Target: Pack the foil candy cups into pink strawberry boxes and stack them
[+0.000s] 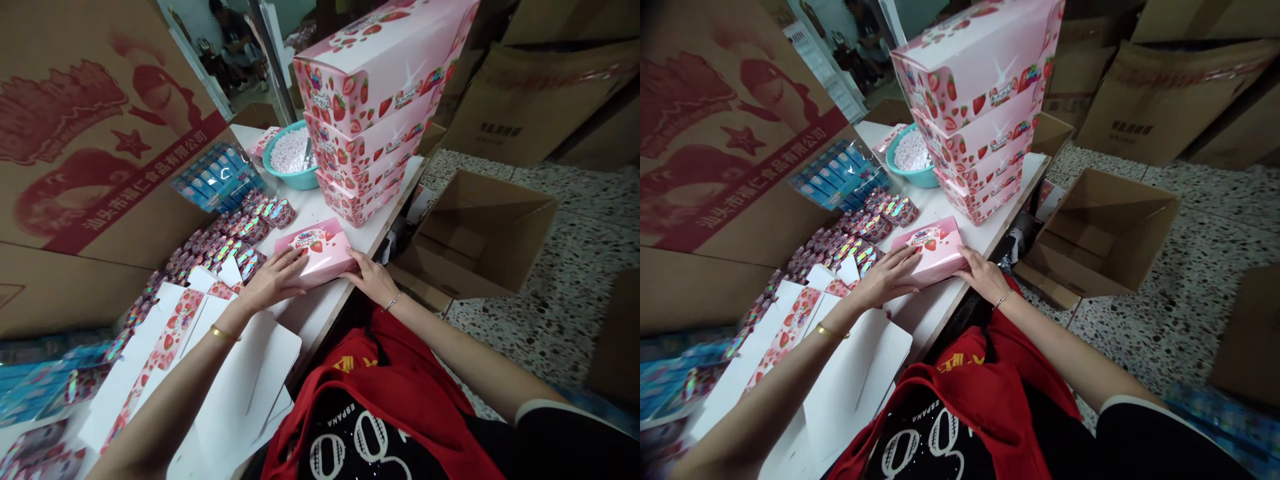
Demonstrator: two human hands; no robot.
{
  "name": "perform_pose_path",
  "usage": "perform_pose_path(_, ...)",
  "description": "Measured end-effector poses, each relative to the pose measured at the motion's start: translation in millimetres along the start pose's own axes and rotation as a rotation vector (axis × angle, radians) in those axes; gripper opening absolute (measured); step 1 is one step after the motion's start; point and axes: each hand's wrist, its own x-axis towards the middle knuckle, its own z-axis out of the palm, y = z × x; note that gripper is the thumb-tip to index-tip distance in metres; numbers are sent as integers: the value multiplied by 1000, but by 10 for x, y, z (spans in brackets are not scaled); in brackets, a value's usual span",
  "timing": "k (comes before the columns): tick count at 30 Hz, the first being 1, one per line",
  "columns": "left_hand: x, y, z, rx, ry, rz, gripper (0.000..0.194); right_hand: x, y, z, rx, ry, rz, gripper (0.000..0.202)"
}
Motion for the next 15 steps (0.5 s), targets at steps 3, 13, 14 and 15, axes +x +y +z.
perform_pose_path(3, 81, -70, -42, -13, 119, 14, 63, 18, -14, -28, 16, 3, 10, 66)
perform_pose_path(13, 189, -133, -89, 12, 239, 44, 49, 35, -60, -44, 7, -1, 75, 59)
perform_pose_path(14, 184, -140, -72, 17, 244, 57, 48, 31, -60, -35, 1, -2, 82, 59)
perform_pose_path(15, 174, -145, -46, 24, 251, 69, 47, 25, -58, -24, -6, -1, 86, 59)
